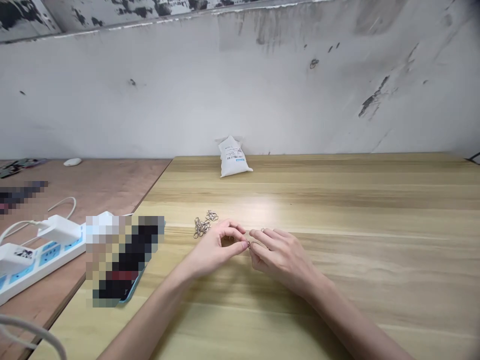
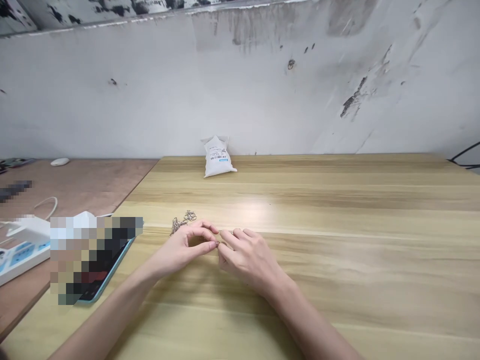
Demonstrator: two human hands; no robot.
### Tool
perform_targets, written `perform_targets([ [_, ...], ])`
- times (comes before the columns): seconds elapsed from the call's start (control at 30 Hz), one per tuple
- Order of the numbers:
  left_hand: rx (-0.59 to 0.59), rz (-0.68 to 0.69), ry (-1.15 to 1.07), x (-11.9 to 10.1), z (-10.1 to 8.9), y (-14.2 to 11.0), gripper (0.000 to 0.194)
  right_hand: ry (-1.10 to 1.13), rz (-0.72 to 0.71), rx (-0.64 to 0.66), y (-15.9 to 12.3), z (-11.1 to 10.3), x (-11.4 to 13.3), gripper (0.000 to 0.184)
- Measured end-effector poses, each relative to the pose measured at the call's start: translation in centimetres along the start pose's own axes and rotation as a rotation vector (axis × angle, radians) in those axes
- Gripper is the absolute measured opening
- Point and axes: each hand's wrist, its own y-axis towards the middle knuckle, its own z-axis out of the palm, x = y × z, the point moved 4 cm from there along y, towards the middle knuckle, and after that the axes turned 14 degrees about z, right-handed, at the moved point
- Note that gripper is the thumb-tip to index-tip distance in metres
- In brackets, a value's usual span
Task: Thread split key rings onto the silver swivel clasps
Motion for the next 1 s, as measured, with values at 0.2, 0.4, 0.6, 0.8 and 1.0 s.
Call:
perform_targets([
  [0.2, 0.006, -0.006, 0.032, 0.0, 0.0, 0.0, 0.013, -0.011, -0.021, 0.018, 0.1, -0.3, 0.3, 0.013],
  [0.4, -0.055, 0.146, 0.295, -0.5, -0.1, -0.1, 0.013, 0.244, 0.204, 0.141, 0.2, 0.0, -0.1, 0.023],
  [0.6, -0.199, 0.696, 0.822, -2.6, 0.3, -0.8, 0.009, 1.204, 0.919, 0.644, -0.6, 1.6, -1.0, 0.039],
  [0.8, -0.244, 0.914, 1.096, -3.2, 1.0, -1.0, 0.012, 1.788, 1.18, 0.878, -0.9, 2.1, -0.5, 0.034],
  [1.0, -0.248, 0.852, 0.994, -3.0, 0.3, -1.0, 0.011, 1.83, 1.21, 0.969, -0.7, 1.3, -0.8, 0.031],
])
